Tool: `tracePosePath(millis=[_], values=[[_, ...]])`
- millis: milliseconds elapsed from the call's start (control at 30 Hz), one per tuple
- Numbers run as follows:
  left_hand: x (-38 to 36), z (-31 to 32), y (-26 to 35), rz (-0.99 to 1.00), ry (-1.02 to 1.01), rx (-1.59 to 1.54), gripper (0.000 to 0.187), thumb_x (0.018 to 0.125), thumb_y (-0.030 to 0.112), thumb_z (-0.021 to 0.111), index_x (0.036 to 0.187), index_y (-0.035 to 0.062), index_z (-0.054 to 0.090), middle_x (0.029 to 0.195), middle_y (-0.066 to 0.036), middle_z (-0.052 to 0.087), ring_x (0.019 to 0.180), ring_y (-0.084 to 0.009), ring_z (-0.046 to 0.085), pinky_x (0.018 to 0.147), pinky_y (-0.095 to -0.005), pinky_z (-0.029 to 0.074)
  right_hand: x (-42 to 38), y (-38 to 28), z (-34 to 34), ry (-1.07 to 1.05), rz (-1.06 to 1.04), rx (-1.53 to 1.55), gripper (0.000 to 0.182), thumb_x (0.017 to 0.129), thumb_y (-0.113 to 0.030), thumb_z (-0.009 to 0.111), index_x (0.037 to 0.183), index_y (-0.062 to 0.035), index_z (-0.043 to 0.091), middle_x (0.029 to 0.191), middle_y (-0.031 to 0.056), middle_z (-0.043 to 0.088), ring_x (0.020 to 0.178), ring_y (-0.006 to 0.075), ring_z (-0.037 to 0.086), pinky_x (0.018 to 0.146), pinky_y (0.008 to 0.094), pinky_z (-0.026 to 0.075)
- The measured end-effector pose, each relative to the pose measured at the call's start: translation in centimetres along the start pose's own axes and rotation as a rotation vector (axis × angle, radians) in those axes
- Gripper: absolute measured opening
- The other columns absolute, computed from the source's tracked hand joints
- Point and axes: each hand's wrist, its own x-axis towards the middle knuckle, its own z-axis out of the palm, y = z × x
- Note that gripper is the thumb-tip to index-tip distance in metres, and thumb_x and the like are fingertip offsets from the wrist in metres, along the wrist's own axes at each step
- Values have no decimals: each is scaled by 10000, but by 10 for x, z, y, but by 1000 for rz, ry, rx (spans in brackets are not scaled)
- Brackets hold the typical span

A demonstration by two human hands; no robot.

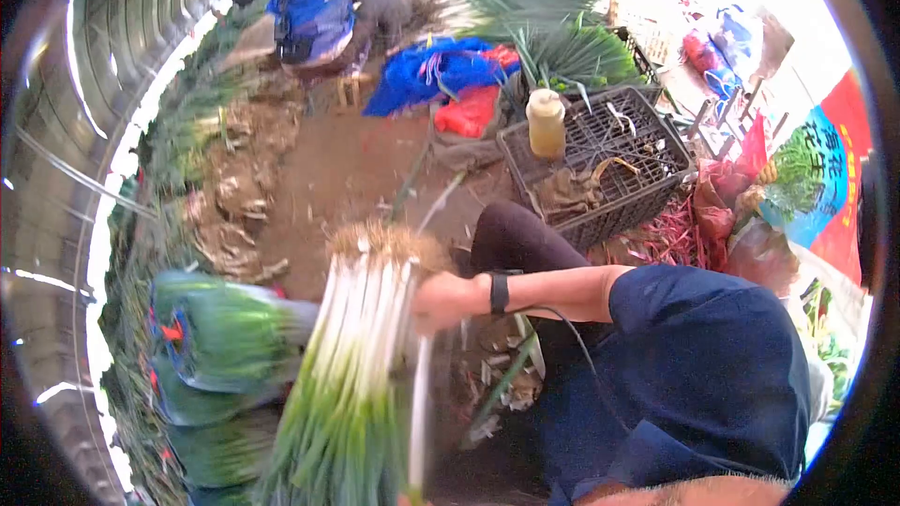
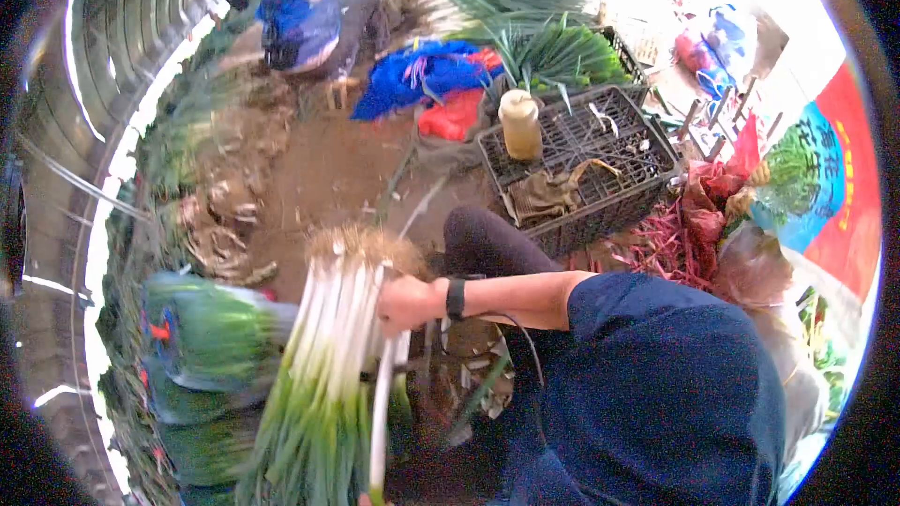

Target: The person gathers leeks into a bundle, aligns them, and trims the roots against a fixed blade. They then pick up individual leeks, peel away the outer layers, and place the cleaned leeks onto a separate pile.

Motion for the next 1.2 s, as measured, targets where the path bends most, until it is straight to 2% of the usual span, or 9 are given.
tracePosePath(millis=[233, 400, 633, 700, 733, 767, 900, 1000, 1200], values=[[-26, 16, -16, 7, 39, 2, 370, 846, 340, 691, 1192, 211, 667, 807, -91, 665, 672, -296, 644, 659, -422, 536, 4, 6, 33, 116, -289, -263, 191, 767, -267, 629, 724, -82, 649, 760, 102, 620, 723, 298, 604, 618, 428, 473], [-38, 54, -43, 295, 80, 13, 417, 842, 340, 708, 1231, 198, 658, 1000, -114, 683, 835, -274, 670, 680, -390, 546, -4, -4, 13, 262, -441, -451, 145, 692, -228, 662, 746, -101, 620, 826, 54, 555, 899, 244, 534, 858, 451, 390], [-46, 51, -10, 250, 53, -276, 416, 879, 267, 691, 1253, 99, 625, 981, -204, 625, 943, -390, 608, 821, -488, 502, 27, 29, -7, 586, -462, -790, 174, 662, -243, 667, 764, -105, 637, 862, 59, 566, 972, 237, 526, 818, 455, 370], [-33, 2, 16, -246, -322, -270, 421, 877, 246, 678, 1257, 78, 607, 1029, -261, 607, 952, -435, 590, 834, -506, 490, 33, 61, -41, 385, -194, -1158, 196, 653, -226, 668, 767, -66, 664, 861, 96, 608, 929, 259, 567, 740, 473, 416], [-39, 11, -2, -230, -265, -400, 424, 875, 253, 660, 1258, 79, 604, 1091, -269, 603, 992, -454, 579, 855, -508, 486, 37, 66, -66, 345, 87, -1029, 191, 626, -224, 672, 723, -60, 677, 761, 120, 612, 757, 284, 595, 622, 466, 447], [-42, 3, -1, -275, -199, -386, 423, 882, 265, 644, 1262, 83, 602, 1123, -240, 615, 1036, -445, 579, 877, -507, 484, 15, 69, -100, 467, -152, -970, 168, 615, -232, 678, 672, -73, 676, 648, 106, 570, 602, 281, 572, 552, 434, 447], [-41, 22, 1, -241, 90, -236, 428, 717, 115, 737, 1134, 65, 656, 905, -135, 619, 832, -353, 623, 704, -459, 496, 36, 143, -103, -3, 146, -743, 118, 727, -131, 685, 809, -48, 698, 856, 102, 684, 777, 298, 674, 612, 424, 515], [-34, 32, -1, -179, 141, -215, 469, 711, 138, 741, 1169, 85, 654, 881, -133, 584, 794, -339, 593, 674, -460, 465, 7, 113, -97, 241, 30, -595, 367, 787, -88, 657, 1154, -98, 649, 1169, 114, 627, 1081, 294, 612, 854, 418, 512], [-22, 21, 4, -160, 131, -160, 432, 714, 115, 727, 1139, 88, 658, 891, -119, 593, 815, -337, 594, 702, -461, 464, 4, 40, -83, 323, -626, -52, 300, 887, -120, 615, 1182, -68, 637, 1265, 116, 609, 1137, 312, 595, 955, 408, 501]])
